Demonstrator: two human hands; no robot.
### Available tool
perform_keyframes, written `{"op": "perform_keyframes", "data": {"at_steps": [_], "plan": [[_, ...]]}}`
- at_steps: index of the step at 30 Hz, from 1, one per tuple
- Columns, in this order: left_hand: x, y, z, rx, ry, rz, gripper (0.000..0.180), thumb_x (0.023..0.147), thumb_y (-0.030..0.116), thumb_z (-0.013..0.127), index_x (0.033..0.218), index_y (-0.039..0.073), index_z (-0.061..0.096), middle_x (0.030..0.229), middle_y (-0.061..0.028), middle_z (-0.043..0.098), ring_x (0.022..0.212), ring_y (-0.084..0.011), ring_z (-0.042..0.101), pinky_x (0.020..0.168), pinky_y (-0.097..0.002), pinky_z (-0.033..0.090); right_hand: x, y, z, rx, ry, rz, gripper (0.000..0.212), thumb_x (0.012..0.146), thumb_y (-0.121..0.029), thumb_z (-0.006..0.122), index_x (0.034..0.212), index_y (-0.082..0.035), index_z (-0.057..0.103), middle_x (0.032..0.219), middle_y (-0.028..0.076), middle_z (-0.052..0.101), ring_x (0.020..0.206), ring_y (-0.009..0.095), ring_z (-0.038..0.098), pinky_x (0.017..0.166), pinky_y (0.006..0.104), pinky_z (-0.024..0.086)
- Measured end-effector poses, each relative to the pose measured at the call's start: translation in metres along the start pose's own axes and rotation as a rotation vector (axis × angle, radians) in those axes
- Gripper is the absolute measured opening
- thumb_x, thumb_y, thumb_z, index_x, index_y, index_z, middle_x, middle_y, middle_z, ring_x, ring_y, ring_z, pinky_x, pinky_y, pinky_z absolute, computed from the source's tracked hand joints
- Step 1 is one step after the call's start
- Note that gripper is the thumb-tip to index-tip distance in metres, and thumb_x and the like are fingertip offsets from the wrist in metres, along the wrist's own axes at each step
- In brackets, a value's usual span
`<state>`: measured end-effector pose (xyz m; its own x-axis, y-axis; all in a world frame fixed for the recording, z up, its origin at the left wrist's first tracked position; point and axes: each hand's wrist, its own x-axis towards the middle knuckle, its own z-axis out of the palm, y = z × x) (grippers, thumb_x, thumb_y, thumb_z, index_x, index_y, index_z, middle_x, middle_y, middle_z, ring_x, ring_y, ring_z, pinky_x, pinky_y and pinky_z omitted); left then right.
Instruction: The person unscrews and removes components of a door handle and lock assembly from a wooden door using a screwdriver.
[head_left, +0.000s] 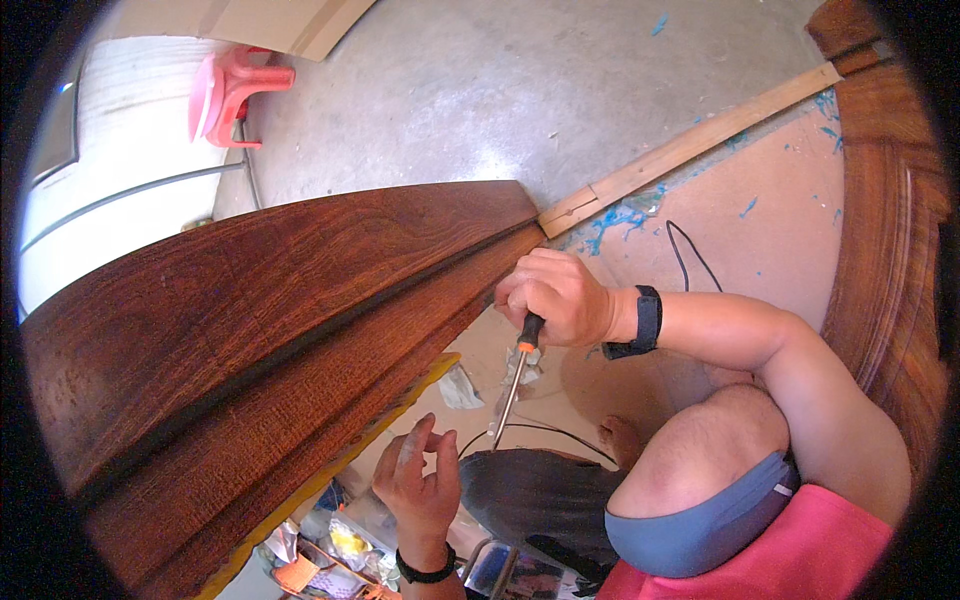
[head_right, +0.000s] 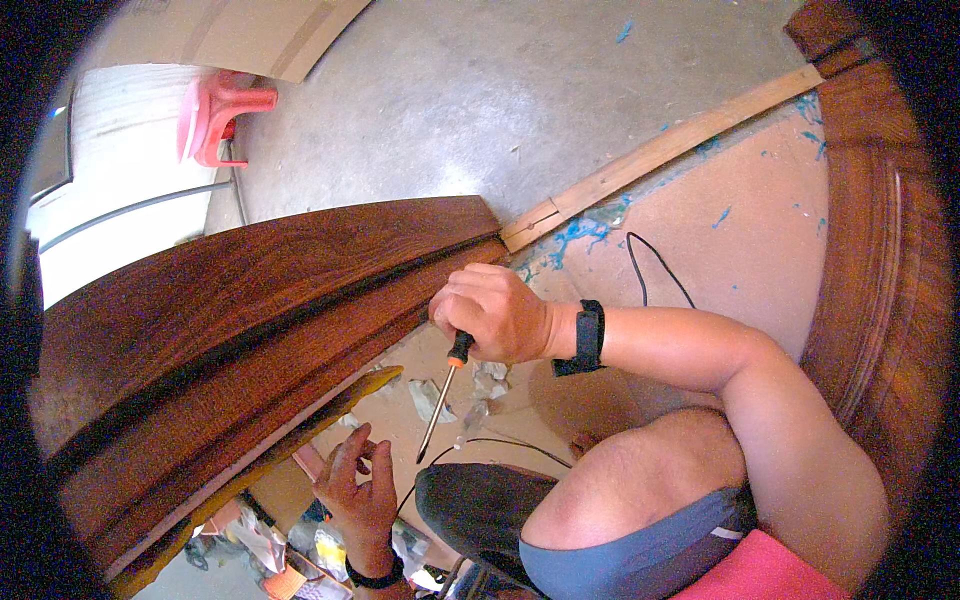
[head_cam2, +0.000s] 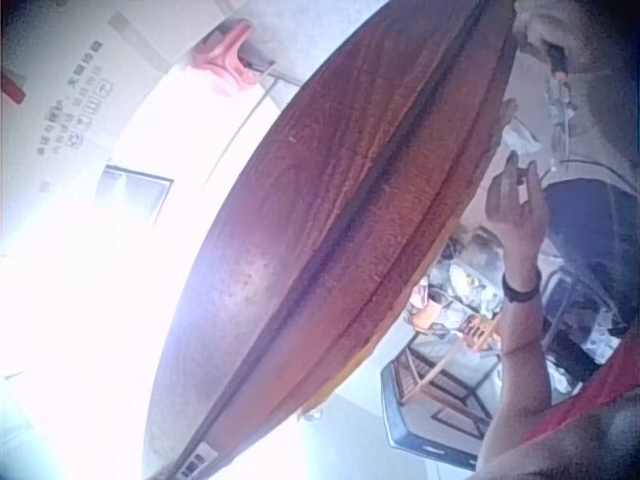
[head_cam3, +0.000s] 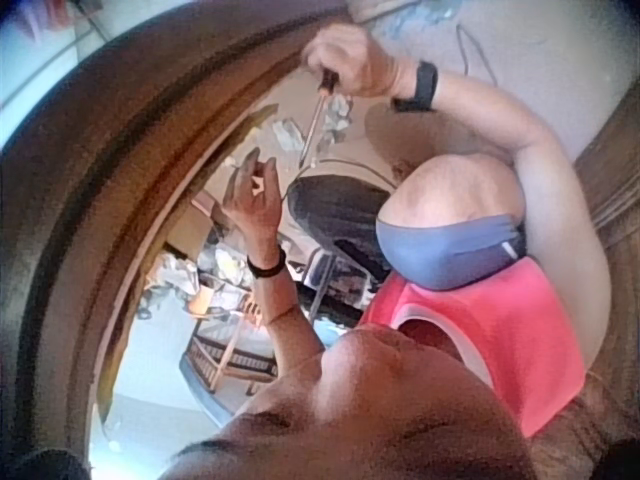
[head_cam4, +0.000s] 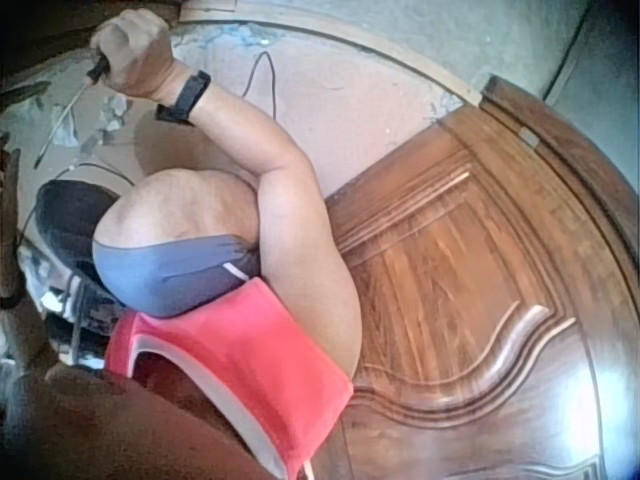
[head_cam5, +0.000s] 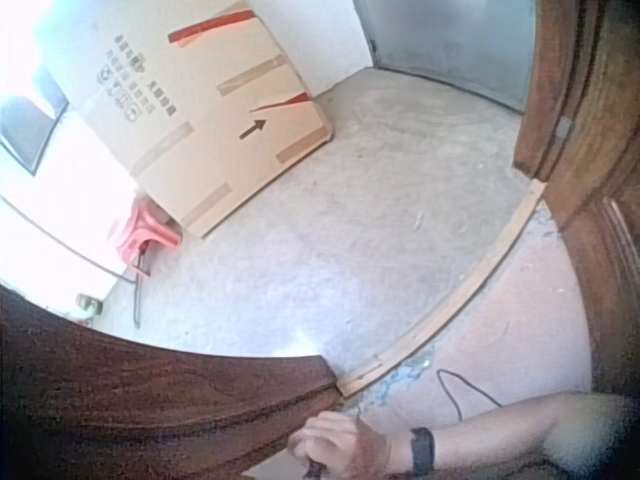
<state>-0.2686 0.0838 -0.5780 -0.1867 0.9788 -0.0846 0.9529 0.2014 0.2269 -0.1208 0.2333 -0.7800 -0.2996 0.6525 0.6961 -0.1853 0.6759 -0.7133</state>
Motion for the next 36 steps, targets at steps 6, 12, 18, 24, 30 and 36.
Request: {"op": "perform_keyframes", "data": {"at_steps": [6, 12, 18, 24, 30, 36], "plan": [[0.001, 0.0, -0.001, 0.016, -0.003, -0.001, 0.021, 0.081, 0.005, 0.074, 0.102, 0.002, 0.07, 0.073, -0.0077, 0.066, 0.064, -0.0185, 0.062, 0.055, -0.0301, 0.045, 0.012, -0.002, 0.001, -0.068, -0.029, -0.103, 0.02, 0.071, -0.008, 0.065, 0.083, -0.008, 0.049, 0.081, 0.006, 0.06, 0.065, 0.024, 0.055, 0.057, 0.0365, 0.042], [0.002, -0.001, -0.001, -0.002, -0.013, 0.033, 0.028, 0.08, 0.004, 0.076, 0.107, 0.002, 0.067, 0.072, -0.0071, 0.065, 0.062, -0.0214, 0.062, 0.052, -0.0323, 0.044, 0.01, -0.011, 0.01, -0.1, -0.017, -0.061, 0.02, 0.068, -0.011, 0.065, 0.079, -0.005, 0.05, 0.08, 0.01, 0.06, 0.067, 0.025, 0.057, 0.058, 0.0366, 0.044], [0.004, 0.002, -0.004, 0.023, -0.013, 0.052, 0.029, 0.079, 0.004, 0.076, 0.106, 0.002, 0.067, 0.071, -0.0071, 0.065, 0.062, -0.0213, 0.061, 0.052, -0.0323, 0.044, 0.013, -0.013, 0.009, -0.092, -0.02, -0.055, 0.02, 0.067, -0.012, 0.065, 0.078, -0.004, 0.05, 0.08, 0.012, 0.059, 0.067, 0.027, 0.058, 0.059, 0.0374, 0.045], [0.003, 0.003, -0.006, 0.007, 0.016, 0.06, 0.029, 0.079, 0.003, 0.076, 0.106, 0.002, 0.067, 0.071, -0.0072, 0.065, 0.061, -0.0214, 0.061, 0.051, -0.0331, 0.043, 0.013, -0.012, 0.011, -0.114, -0.049, -0.047, 0.021, 0.067, -0.013, 0.065, 0.078, -0.004, 0.05, 0.079, 0.012, 0.059, 0.068, 0.028, 0.058, 0.059, 0.0377, 0.046], [0.002, 0.004, -0.006, 0.022, -0.009, 0.049, 0.029, 0.079, 0.004, 0.076, 0.107, 0.002, 0.067, 0.073, -0.0073, 0.067, 0.062, -0.0214, 0.063, 0.051, -0.0325, 0.044, 0.005, -0.013, 0.007, -0.013, -0.035, -0.048, 0.03, 0.064, -0.004, 0.074, 0.078, -0.007, 0.048, 0.081, 0.008, 0.06, 0.062, 0.025, 0.055, 0.053, 0.0362, 0.042], [0.003, 0.008, -0.004, -0.007, -0.009, 0.011, 0.023, 0.08, 0.004, 0.075, 0.102, 0.001, 0.069, 0.075, -0.0107, 0.068, 0.063, -0.0207, 0.064, 0.054, -0.0314, 0.047, 0.013, -0.014, 0.011, 0.007, 0.06, -0.073, 0.018, 0.071, -0.007, 0.064, 0.083, -0.007, 0.049, 0.086, 0.01, 0.063, 0.068, 0.026, 0.058, 0.058, 0.0381, 0.044]]}}
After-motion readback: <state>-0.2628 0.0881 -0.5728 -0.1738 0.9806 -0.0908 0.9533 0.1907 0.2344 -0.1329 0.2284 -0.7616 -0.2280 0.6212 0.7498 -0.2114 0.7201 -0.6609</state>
